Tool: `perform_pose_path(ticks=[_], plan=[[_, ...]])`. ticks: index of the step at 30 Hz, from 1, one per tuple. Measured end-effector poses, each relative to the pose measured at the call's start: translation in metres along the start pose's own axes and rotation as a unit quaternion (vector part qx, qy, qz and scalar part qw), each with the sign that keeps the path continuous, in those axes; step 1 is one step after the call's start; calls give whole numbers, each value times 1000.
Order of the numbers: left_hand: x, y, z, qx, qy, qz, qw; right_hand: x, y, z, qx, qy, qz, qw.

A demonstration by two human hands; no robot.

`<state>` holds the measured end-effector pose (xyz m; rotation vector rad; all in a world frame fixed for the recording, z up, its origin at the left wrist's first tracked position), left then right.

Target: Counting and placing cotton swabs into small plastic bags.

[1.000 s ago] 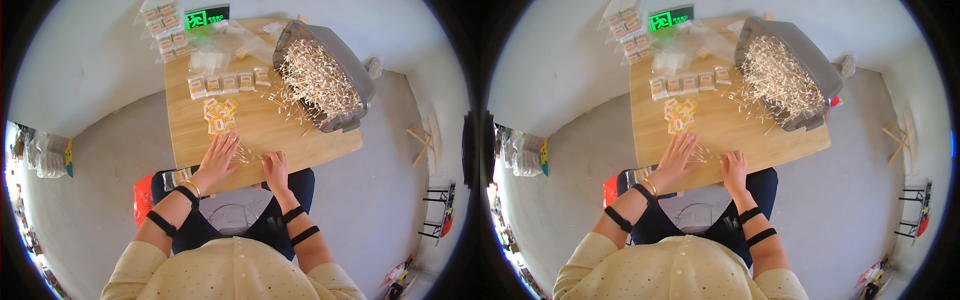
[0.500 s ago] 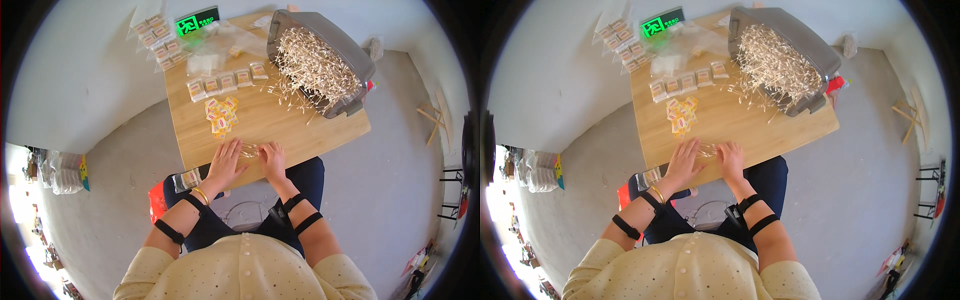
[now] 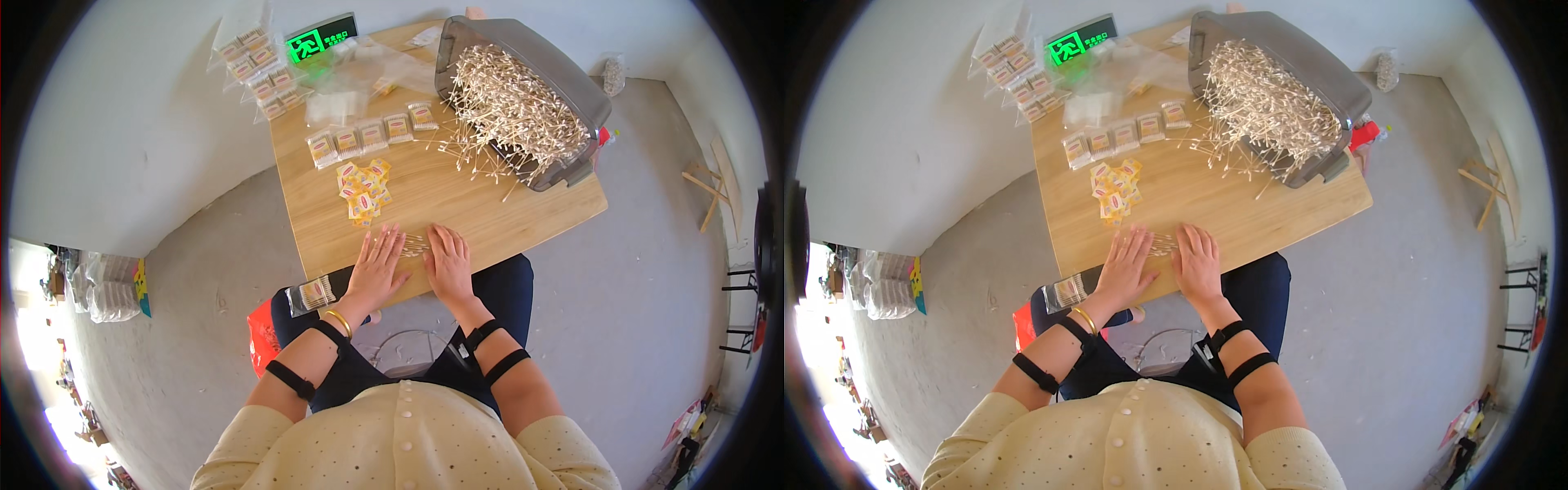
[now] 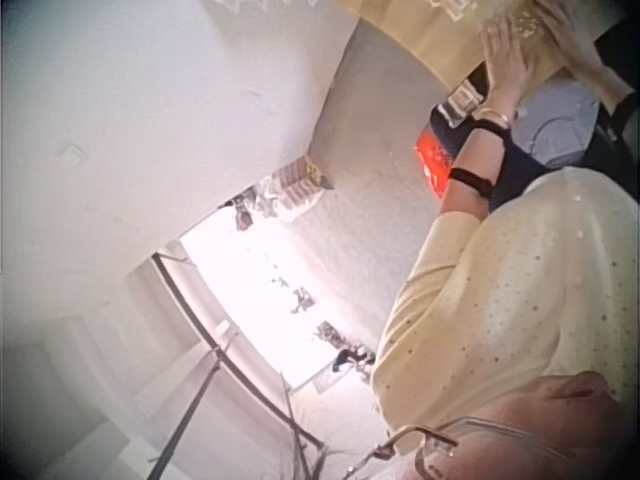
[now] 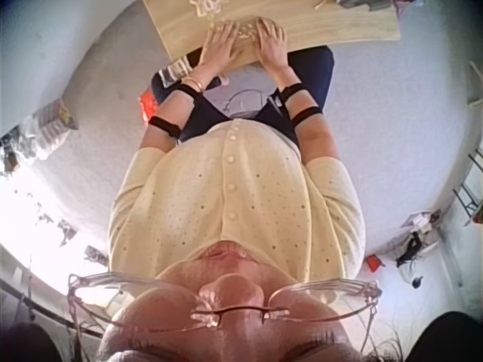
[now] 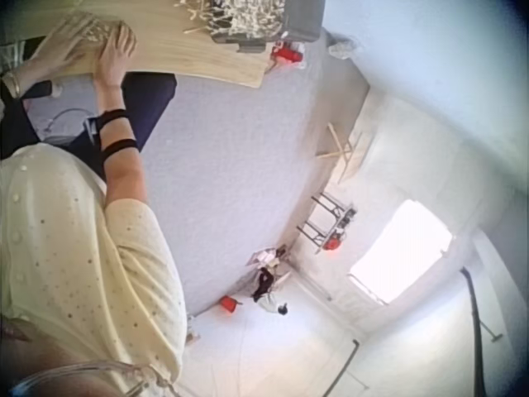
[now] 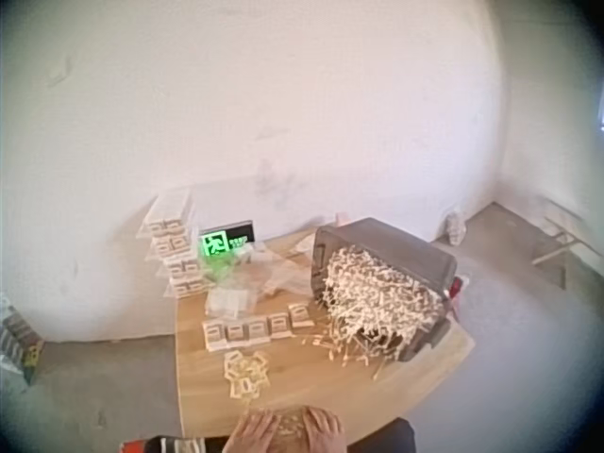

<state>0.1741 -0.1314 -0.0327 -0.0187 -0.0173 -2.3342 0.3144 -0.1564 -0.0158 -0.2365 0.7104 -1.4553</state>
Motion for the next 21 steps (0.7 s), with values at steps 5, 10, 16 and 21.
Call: perform_pose_path(ticks=[5, 10, 16, 21], plan=[[-16, 11, -5, -10, -18, 22, 1000, 2, 3, -4, 10, -15, 6, 1000], [-22, 11, -7, 5, 5, 34, 999, 2, 2, -5, 19, -20, 0, 1000], [-35, 9, 2, 28, 20, 42, 999, 2, 4, -2, 0, -18, -6, 1000], [-42, 7, 3, 27, 15, 48, 998, 1, 7, 0, -19, -5, -18, 1000]])
Point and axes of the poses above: each hand's wrist, its own x-axis away from the middle knuckle, its own z-axis out of the back of the hand, y = z × x, the point moved 9 cm from there along -x, towards the middle knuckle, and after that the axes turned 5 degrees about -x, right-handed, at the moved point
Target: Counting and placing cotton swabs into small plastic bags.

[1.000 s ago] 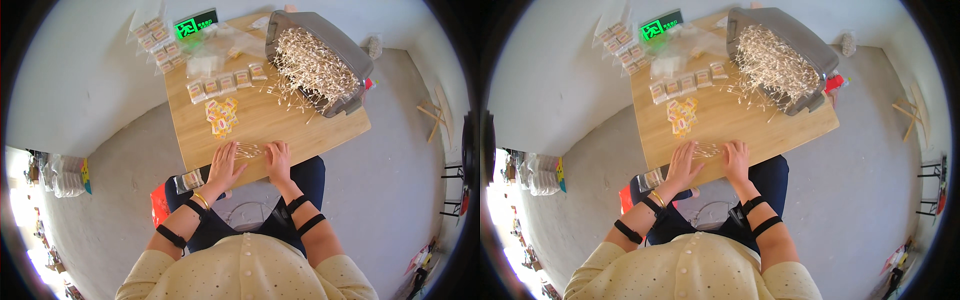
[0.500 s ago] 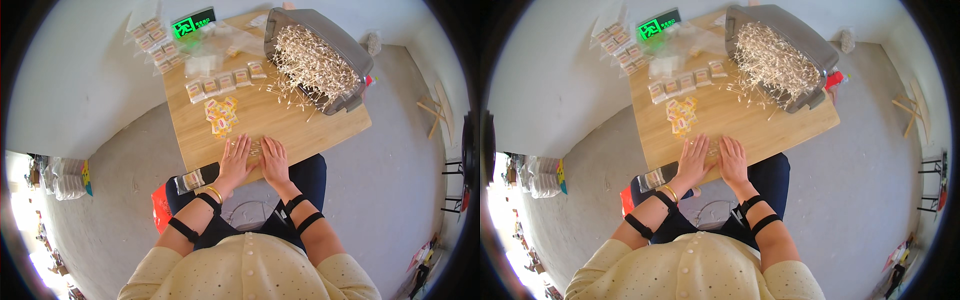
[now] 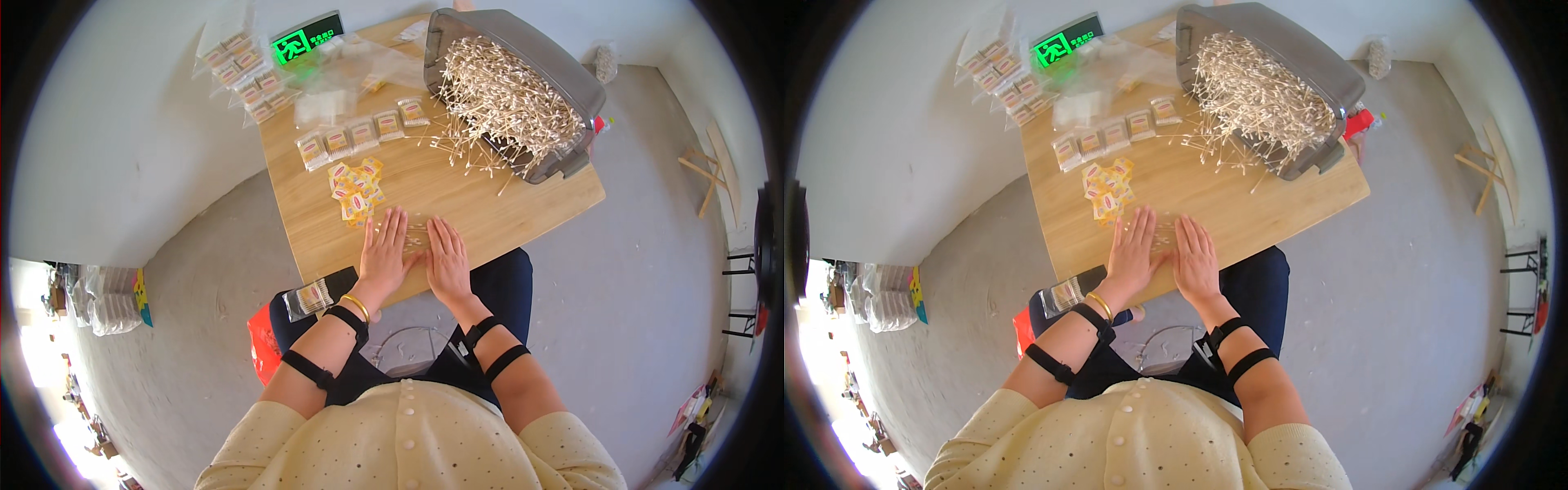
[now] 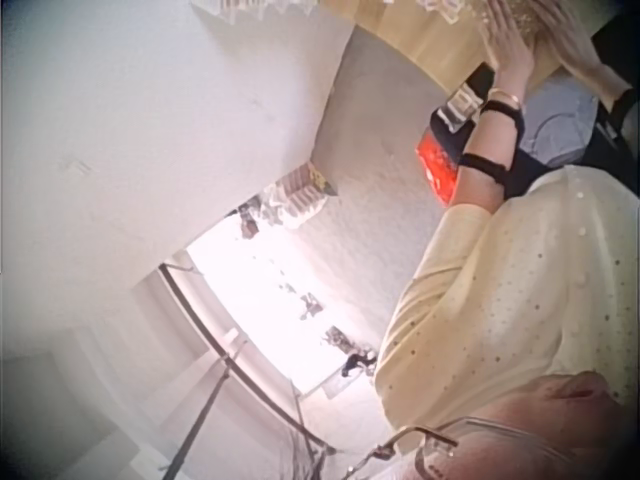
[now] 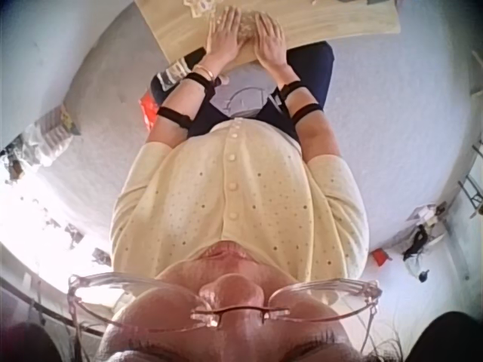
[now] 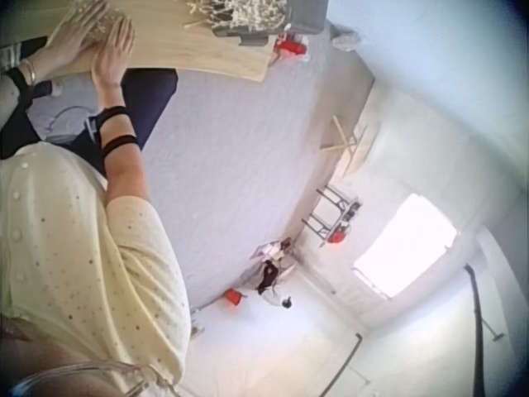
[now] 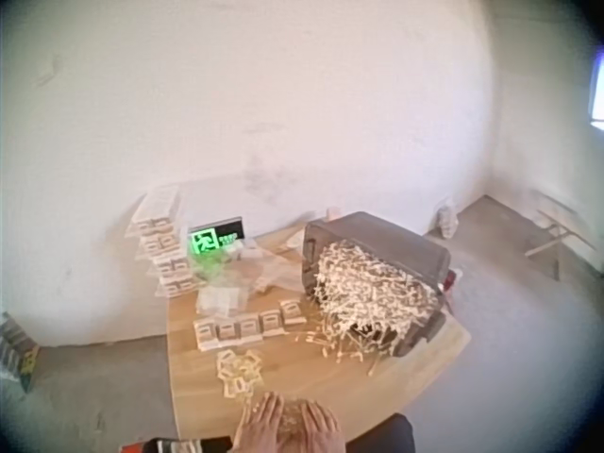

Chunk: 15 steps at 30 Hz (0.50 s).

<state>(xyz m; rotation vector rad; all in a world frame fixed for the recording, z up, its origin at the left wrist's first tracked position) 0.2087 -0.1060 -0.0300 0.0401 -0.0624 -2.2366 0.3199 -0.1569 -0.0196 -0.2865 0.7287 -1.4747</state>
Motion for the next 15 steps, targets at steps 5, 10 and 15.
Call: perform_pose_path(ticks=[5, 10, 15], plan=[[-6, -2, -8, -41, -16, 15, 999, 0, -1, 0, -5, 0, 0, 1000], [-11, -2, -9, -63, -9, 18, 998, 0, 0, 0, -3, 0, -2, 1000], [11, -5, -9, -47, -15, -25, 998, 0, -2, 0, -11, -3, -5, 1000]])
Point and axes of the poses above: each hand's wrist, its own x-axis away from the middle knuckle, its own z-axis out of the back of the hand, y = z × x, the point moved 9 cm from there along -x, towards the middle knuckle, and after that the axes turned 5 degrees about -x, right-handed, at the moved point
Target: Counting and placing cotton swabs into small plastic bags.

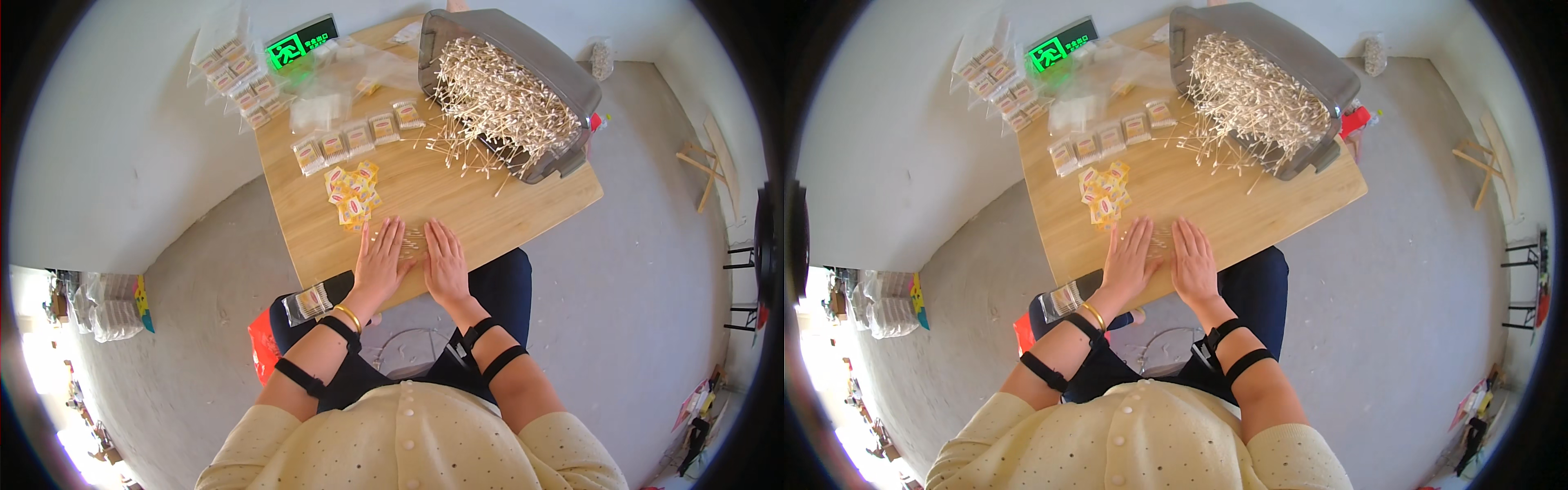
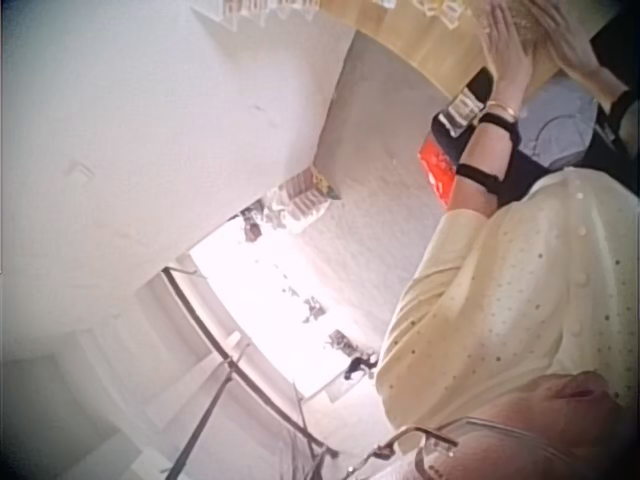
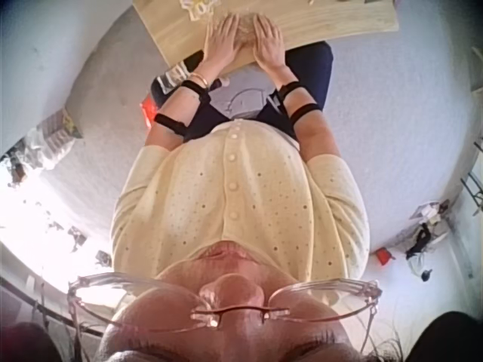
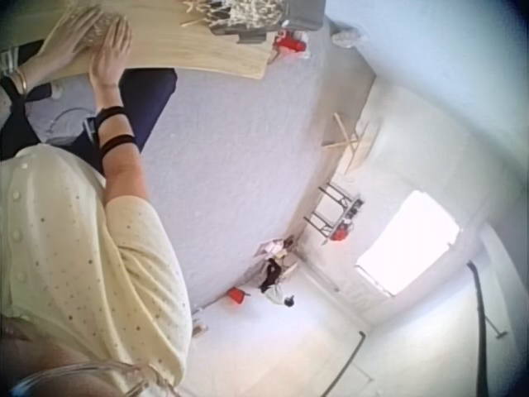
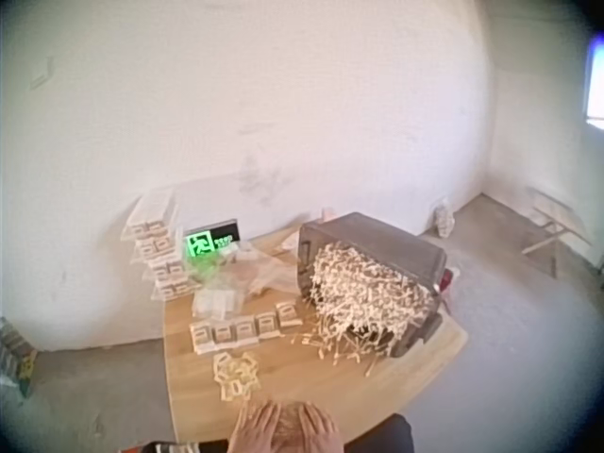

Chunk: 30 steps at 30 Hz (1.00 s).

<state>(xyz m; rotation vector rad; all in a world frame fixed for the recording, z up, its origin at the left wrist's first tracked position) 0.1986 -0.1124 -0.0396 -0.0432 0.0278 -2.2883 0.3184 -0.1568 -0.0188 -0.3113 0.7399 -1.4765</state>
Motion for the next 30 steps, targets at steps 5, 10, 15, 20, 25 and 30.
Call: perform_pose_path(ticks=[5, 10, 15, 20, 25, 30], plan=[[21, -12, 17, 68, -11, 9, 998, 0, 3, -2, 6, 2, 4, 1000], [40, -41, 14, 72, -5, 25, 997, 0, -5, -1, 11, -29, 25, 999], [47, -43, 7, 71, -9, 14, 997, -7, -21, -3, -17, -60, 56, 996], [43, -35, 4, 104, 8, 28, 994, -26, -27, -23, 27, -74, 74, 994], [46, -35, 2, 121, 19, 40, 992, -19, -27, -35, 91, -100, 87, 987], [48, -36, 2, 128, 27, 41, 991, -18, -28, -38, 108, -121, 76, 984]])
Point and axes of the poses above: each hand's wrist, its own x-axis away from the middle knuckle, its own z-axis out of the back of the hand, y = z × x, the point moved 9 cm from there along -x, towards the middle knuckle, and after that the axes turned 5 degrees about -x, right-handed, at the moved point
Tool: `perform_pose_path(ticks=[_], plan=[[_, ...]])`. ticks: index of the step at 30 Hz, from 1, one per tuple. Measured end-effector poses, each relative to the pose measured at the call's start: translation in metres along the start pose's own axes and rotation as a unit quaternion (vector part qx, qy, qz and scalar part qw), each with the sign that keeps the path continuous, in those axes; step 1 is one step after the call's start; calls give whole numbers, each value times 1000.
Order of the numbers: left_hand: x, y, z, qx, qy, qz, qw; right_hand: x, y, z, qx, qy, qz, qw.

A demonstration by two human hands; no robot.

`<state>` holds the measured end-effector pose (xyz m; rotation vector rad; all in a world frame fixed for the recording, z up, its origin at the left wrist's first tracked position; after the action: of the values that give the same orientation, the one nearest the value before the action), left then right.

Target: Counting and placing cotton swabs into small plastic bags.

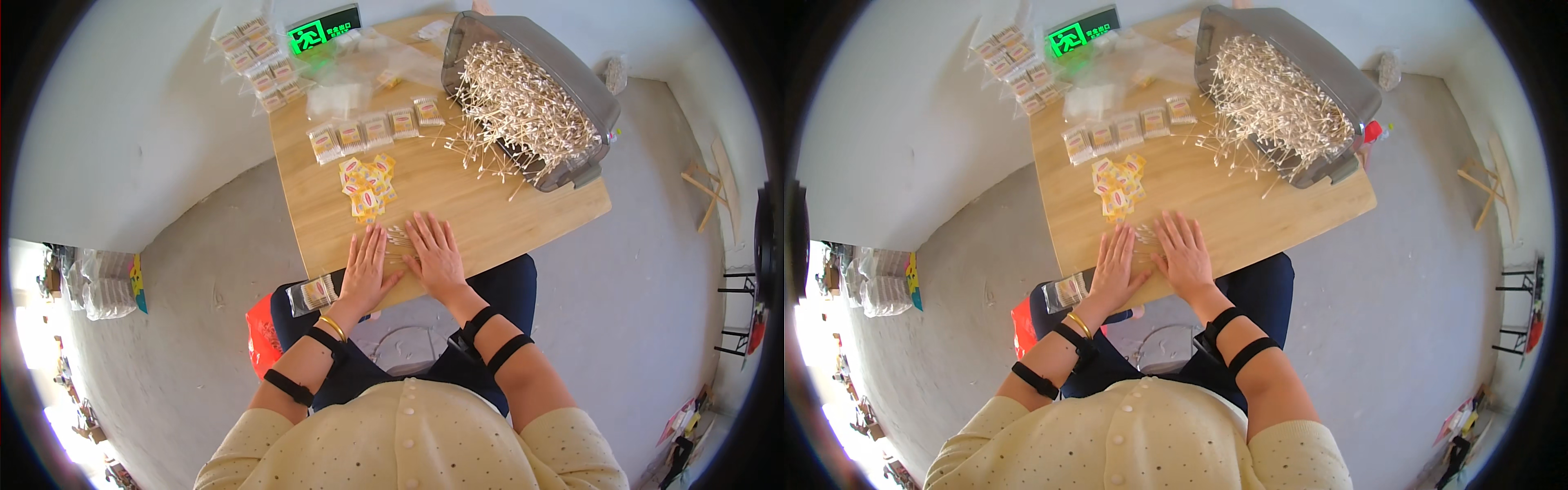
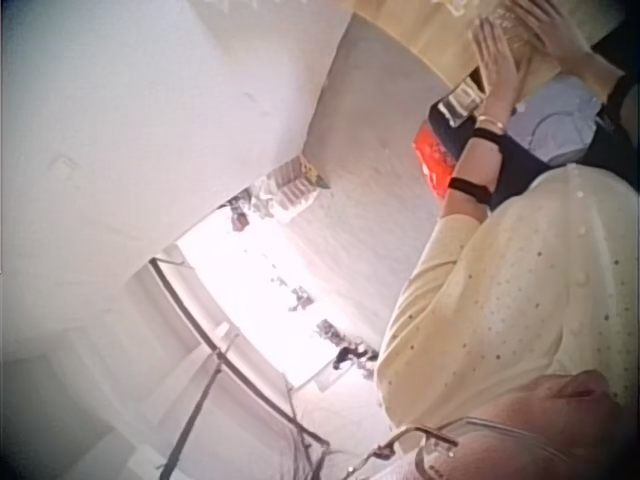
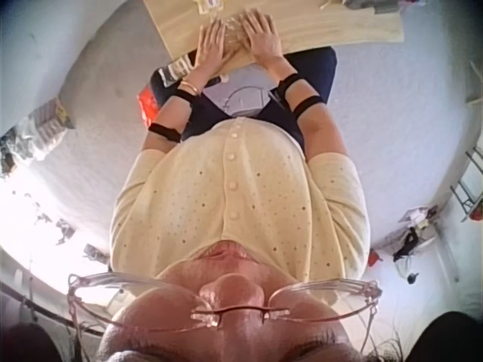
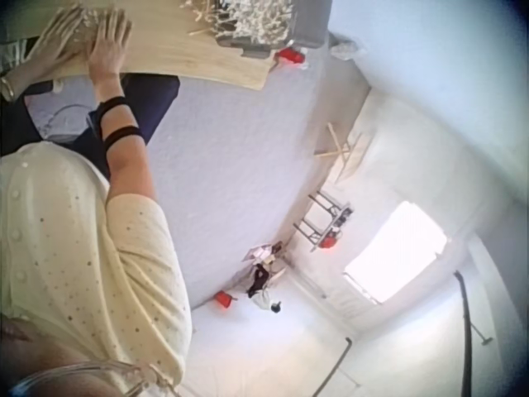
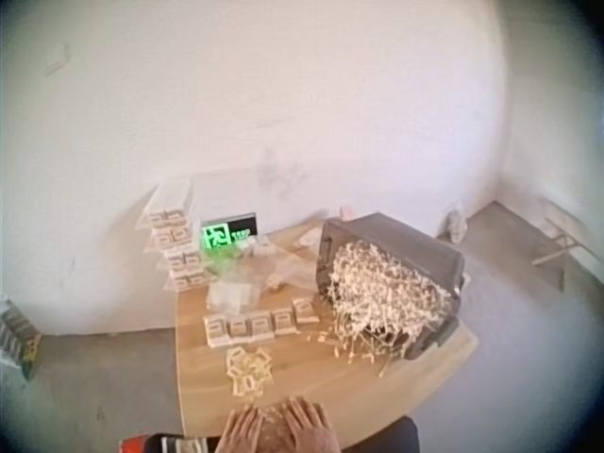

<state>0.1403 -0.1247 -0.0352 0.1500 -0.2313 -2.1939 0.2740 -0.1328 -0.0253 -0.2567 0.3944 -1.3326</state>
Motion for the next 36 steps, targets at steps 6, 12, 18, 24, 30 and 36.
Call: perform_pose_path(ticks=[6, 12, 18, 24, 30, 36], plan=[[-3, -3, 0, -22, -10, 12, 1000, 0, 7, 4, -56, 16, -3, 998], [-5, -10, 3, -65, -40, 33, 996, 6, 27, 15, -151, 55, -39, 986], [-4, -11, -3, -81, -46, 26, 995, 25, 25, 5, -64, 7, -37, 997], [-6, 7, -11, -63, 10, 24, 998, 16, 3, -14, -1, 3, -28, 1000], [-16, 17, 13, 29, 54, 4, 998, 16, 14, -7, -26, -14, -51, 998], [-37, 24, 6, -34, 7, -59, 998, 31, 29, 15, -60, 22, -77, 995]])
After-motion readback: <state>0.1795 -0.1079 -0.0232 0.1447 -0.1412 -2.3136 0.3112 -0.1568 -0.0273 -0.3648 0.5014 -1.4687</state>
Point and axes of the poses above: each hand's wrist, its own x-axis away from the middle knuckle, its own z-axis out of the back of the hand, y = z × x, the point moved 9 cm from there along -x, towards the middle knuckle, and after that the axes turned 5 degrees about -x, right-handed, at the moved point
